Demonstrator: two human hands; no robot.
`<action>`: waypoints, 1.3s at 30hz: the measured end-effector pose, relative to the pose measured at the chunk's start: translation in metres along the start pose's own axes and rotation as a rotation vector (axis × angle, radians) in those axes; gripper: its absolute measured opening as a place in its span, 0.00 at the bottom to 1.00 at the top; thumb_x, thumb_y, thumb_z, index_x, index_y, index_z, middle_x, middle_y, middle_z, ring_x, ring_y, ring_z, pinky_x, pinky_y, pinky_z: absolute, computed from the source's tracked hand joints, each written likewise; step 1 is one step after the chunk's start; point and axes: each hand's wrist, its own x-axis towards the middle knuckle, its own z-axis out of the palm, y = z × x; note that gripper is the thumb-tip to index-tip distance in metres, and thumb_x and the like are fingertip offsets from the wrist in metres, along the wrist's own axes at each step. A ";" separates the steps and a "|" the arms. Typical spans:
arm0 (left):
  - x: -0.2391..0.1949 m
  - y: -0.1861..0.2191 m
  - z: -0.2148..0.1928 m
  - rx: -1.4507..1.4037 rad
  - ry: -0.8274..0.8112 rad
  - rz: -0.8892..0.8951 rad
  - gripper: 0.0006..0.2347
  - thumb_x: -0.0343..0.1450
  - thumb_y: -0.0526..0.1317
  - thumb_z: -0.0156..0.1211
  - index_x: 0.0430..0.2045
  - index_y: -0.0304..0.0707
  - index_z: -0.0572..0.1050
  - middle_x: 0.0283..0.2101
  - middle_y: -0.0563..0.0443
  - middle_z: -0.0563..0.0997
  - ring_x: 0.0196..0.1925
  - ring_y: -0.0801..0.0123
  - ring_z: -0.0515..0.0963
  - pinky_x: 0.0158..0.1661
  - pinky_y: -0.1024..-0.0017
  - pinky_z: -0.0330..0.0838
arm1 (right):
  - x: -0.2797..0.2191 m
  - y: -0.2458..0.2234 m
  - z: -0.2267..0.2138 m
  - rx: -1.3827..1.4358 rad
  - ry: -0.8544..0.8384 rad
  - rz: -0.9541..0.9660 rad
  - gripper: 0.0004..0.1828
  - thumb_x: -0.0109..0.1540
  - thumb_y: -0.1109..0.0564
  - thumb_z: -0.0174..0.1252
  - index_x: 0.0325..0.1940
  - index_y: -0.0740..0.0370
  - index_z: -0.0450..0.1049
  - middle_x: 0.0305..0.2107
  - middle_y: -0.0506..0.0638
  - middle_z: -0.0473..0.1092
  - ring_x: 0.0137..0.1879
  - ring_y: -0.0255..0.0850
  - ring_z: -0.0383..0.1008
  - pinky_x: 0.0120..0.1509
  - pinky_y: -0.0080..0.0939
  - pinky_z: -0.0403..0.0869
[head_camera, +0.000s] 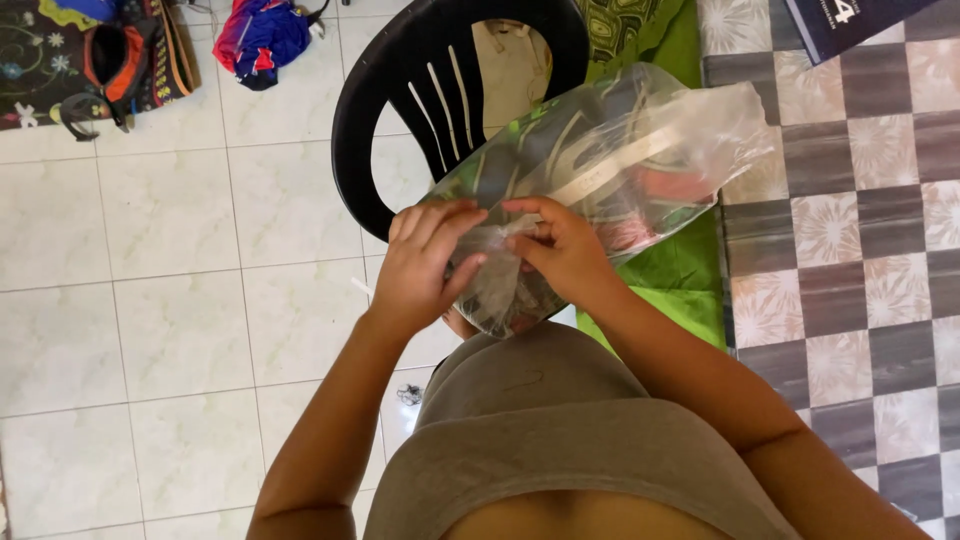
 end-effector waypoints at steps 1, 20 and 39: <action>-0.006 0.003 0.007 0.063 0.031 -0.003 0.15 0.71 0.47 0.54 0.49 0.45 0.71 0.48 0.52 0.74 0.49 0.60 0.72 0.51 0.61 0.61 | 0.000 0.002 -0.001 0.016 -0.023 0.018 0.20 0.59 0.62 0.58 0.55 0.53 0.71 0.27 0.56 0.75 0.28 0.36 0.74 0.33 0.33 0.77; -0.008 0.022 0.052 0.369 0.009 -0.044 0.16 0.66 0.46 0.60 0.46 0.44 0.73 0.62 0.50 0.67 0.65 0.57 0.62 0.59 0.52 0.51 | -0.004 -0.023 -0.122 -0.457 0.323 -0.682 0.09 0.60 0.67 0.59 0.45 0.64 0.75 0.36 0.55 0.69 0.32 0.45 0.69 0.34 0.37 0.71; 0.016 0.065 0.082 0.515 0.188 -0.371 0.10 0.67 0.43 0.62 0.34 0.38 0.74 0.61 0.40 0.68 0.66 0.44 0.61 0.62 0.44 0.51 | 0.126 0.117 -0.298 -0.367 0.778 -0.225 0.07 0.58 0.61 0.57 0.38 0.56 0.79 0.33 0.45 0.75 0.35 0.33 0.73 0.44 0.31 0.71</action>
